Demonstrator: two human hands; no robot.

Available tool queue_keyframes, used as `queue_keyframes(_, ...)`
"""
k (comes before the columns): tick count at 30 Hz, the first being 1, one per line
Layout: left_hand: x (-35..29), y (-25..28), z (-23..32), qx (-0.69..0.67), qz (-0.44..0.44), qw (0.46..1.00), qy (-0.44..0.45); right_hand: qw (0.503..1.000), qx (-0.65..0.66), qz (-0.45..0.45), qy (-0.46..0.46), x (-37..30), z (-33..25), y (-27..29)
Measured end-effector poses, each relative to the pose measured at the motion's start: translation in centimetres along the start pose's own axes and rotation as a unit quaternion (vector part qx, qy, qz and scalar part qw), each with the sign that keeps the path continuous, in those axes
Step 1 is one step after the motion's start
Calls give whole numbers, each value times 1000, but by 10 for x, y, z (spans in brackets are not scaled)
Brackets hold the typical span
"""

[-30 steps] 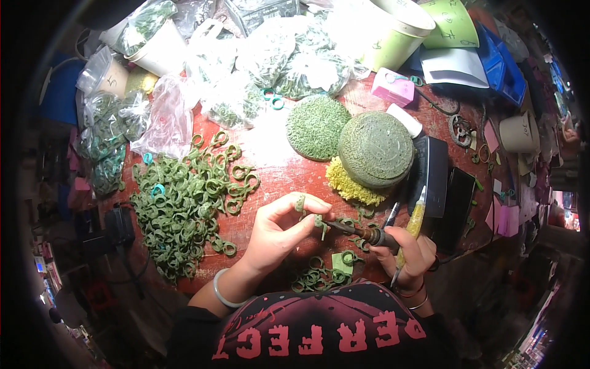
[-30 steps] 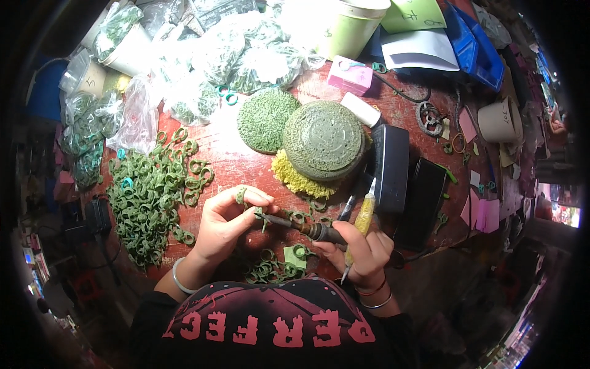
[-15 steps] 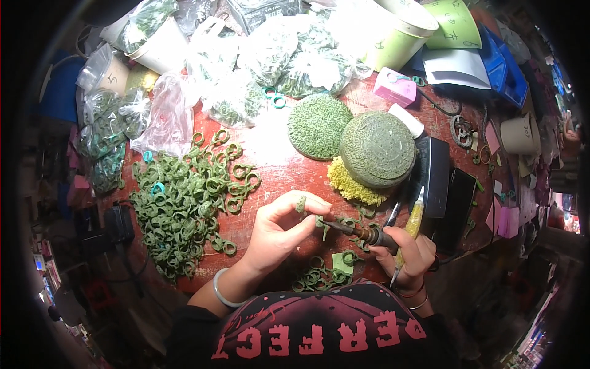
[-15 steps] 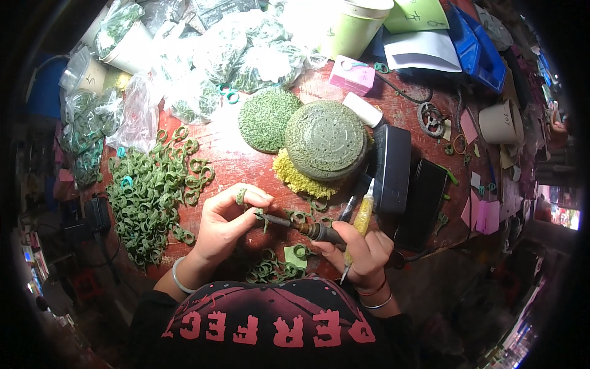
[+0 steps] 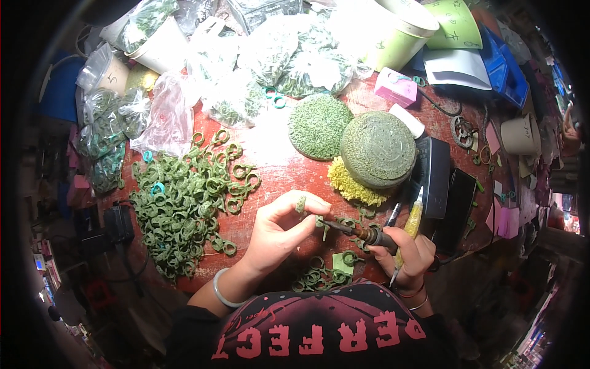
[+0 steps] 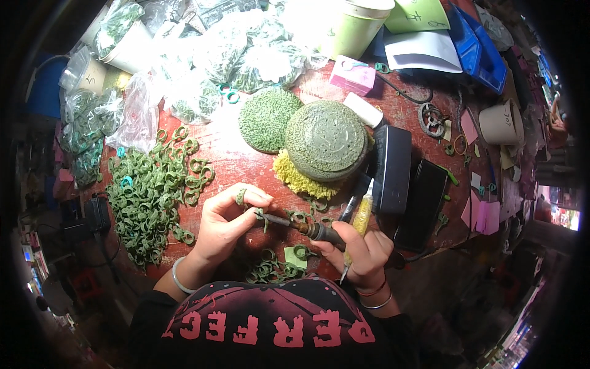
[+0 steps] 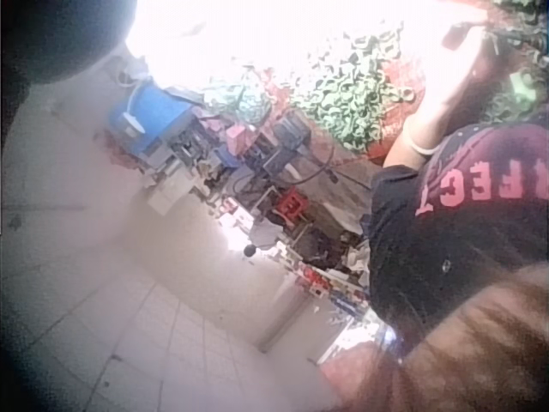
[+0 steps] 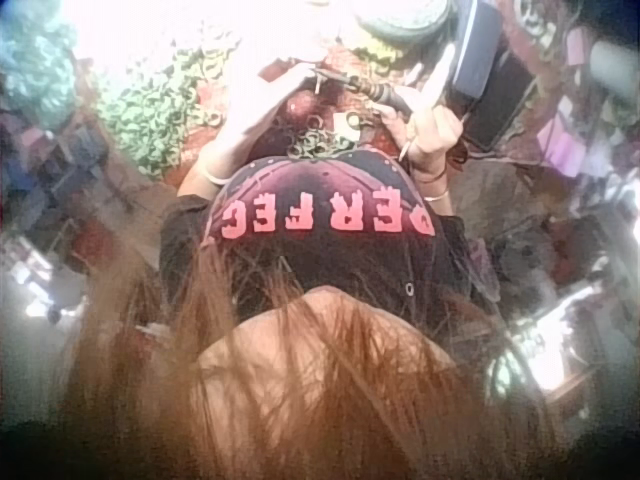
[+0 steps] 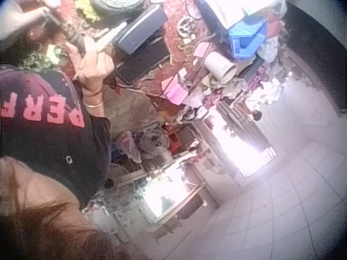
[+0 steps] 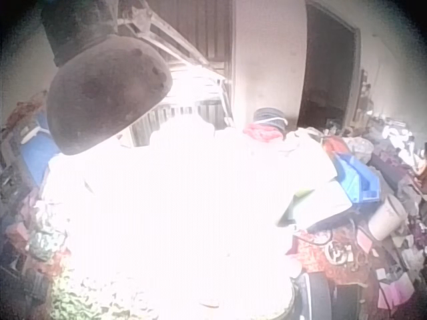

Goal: Joining small green plastic rings together using a soldering iron.

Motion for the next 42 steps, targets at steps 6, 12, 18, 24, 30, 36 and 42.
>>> queue_keyframes(6, 1, 0, 1, 5, 2, 1000, -2, 1000, 1, -2, -3, -1, 2, 0)
queue_keyframes(12, 0, 0, -2, -13, 7, 1000, 14, 1000, 10, 20, -10, -5, 5, 5)
queue_keyframes(18, -3, 0, -4, -25, 34, 998, 51, 990, -89, 109, -11, -2, 13, 21)
queue_keyframes(24, -6, -2, -9, -58, 34, 994, 86, 992, -92, 83, -32, 1, 14, 20)
queue_keyframes(30, -5, -16, -12, -132, -5, 975, 179, 992, -49, 112, -23, 3, 16, 16)
queue_keyframes(36, -2, -48, 12, 381, -186, 900, -105, 994, -31, 105, -26, 7, 16, 16)
queue_keyframes(42, -1, -36, 19, 401, -127, 901, -109, 992, -68, 100, -30, 5, 12, 23)
Point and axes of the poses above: each hand's wrist, its own x-axis towards the middle knuckle, its own y-axis out of the back of the hand, z = x × y, the point moved 8 cm from there along x, towards the middle knuckle, and after that the axes turned 9 degrees about -y, right-handed, at the moved point
